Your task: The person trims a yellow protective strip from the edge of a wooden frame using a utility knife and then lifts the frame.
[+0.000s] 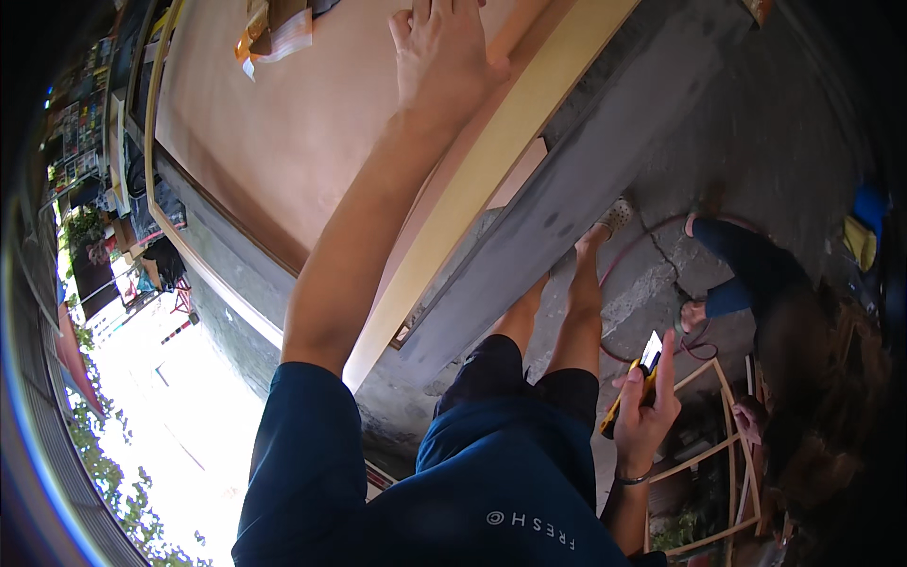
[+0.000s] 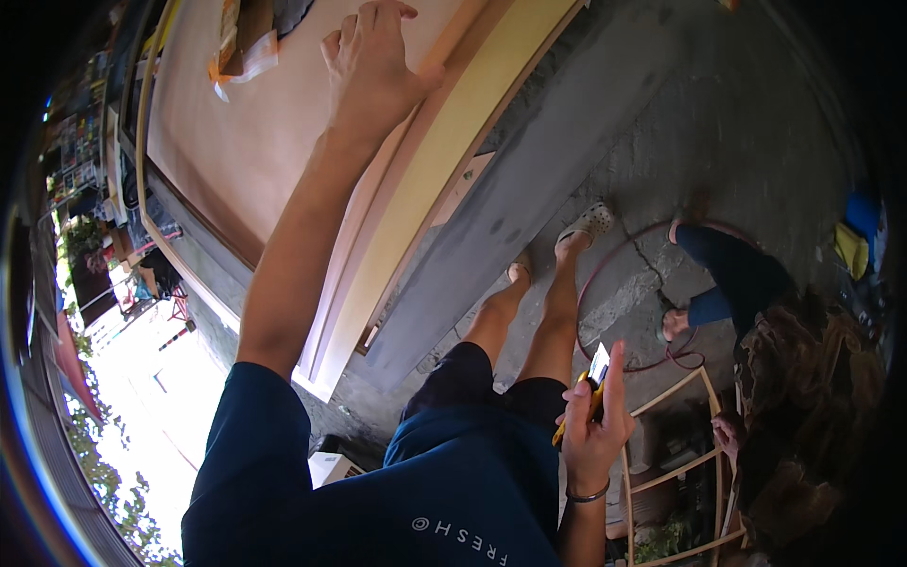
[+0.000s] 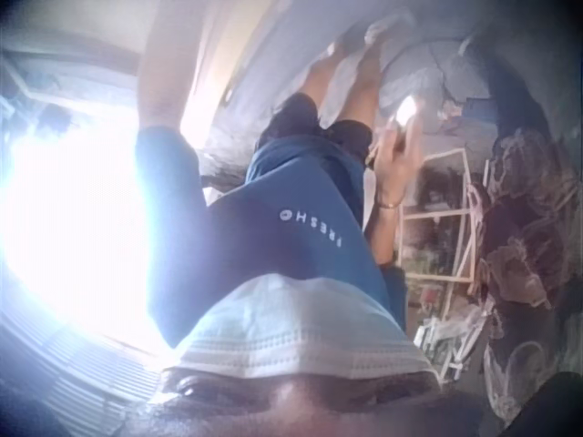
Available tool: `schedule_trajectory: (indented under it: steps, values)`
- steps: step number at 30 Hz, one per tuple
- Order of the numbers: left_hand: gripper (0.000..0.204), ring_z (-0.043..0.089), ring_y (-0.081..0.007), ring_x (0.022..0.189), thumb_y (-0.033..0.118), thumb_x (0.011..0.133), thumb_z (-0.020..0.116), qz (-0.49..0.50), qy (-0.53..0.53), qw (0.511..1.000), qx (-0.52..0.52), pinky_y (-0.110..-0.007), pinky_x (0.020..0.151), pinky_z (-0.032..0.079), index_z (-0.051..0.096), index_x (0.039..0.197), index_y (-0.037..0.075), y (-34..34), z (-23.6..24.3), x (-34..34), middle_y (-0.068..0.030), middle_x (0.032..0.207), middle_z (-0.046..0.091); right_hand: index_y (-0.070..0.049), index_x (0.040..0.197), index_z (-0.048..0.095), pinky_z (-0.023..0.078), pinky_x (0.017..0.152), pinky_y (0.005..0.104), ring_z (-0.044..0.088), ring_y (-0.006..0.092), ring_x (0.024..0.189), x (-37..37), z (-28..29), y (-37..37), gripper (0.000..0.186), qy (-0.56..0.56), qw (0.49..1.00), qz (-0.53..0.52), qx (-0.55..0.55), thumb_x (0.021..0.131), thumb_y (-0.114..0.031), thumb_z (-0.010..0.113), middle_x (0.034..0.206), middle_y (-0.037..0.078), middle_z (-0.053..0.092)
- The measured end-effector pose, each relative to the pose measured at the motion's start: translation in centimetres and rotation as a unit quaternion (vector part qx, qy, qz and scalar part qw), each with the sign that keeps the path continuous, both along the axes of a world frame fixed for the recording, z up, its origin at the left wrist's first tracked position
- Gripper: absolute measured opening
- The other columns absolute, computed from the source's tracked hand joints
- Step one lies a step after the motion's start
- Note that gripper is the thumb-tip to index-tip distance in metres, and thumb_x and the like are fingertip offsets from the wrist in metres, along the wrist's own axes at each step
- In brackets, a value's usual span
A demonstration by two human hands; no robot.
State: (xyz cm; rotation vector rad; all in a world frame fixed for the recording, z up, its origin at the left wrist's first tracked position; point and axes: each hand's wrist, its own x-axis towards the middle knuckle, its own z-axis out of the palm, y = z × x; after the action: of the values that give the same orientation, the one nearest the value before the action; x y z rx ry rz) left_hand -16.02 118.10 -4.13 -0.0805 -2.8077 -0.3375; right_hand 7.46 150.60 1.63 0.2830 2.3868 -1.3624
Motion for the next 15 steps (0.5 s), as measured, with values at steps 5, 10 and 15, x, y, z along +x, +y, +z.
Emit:
schedule_trajectory:
  steps: [5, 10, 15]
  values:
    - [0.055, 0.050, -0.0323, 0.108, 0.017, 0.066, 0.077, 0.002, -0.012, 1.000, -0.006, -0.045, 0.095, 0.034, 0.051, 0.113, 0.004, 2.0, 0.8, -4.2, -0.0154, 0.110, 0.054, 0.000, 0.150, 0.038, 0.043, 0.045, 0.0227, 0.057, 0.0067, 0.049, -5.5, -1.1, 3.3, 0.054, 0.012, 1.000, 0.019, -0.012, 0.100, -0.012, 0.054, 0.068, 0.004, 0.065]
    - [0.057, 0.049, -0.0321, 0.110, 0.015, 0.065, 0.078, 0.017, -0.028, 0.999, -0.013, -0.045, 0.096, 0.034, 0.051, 0.114, 0.005, 3.7, 0.8, -8.0, -0.0149, 0.112, 0.054, 0.000, 0.151, 0.036, 0.041, 0.046, 0.0221, 0.056, 0.0066, 0.050, -10.3, -1.7, 7.4, 0.055, 0.032, 0.999, 0.011, 0.018, 0.101, -0.015, 0.053, 0.068, 0.004, 0.065]
    - [0.057, 0.049, -0.0322, 0.110, 0.015, 0.065, 0.079, 0.008, -0.013, 1.000, -0.020, -0.045, 0.096, 0.033, 0.051, 0.114, 0.005, 5.5, 0.8, -12.0, -0.0144, 0.112, 0.054, -0.001, 0.152, 0.034, 0.040, 0.047, 0.0223, 0.056, 0.0068, 0.050, -13.2, -2.1, 11.0, 0.056, 0.040, 0.998, 0.019, 0.046, 0.100, -0.013, 0.051, 0.067, 0.004, 0.065]
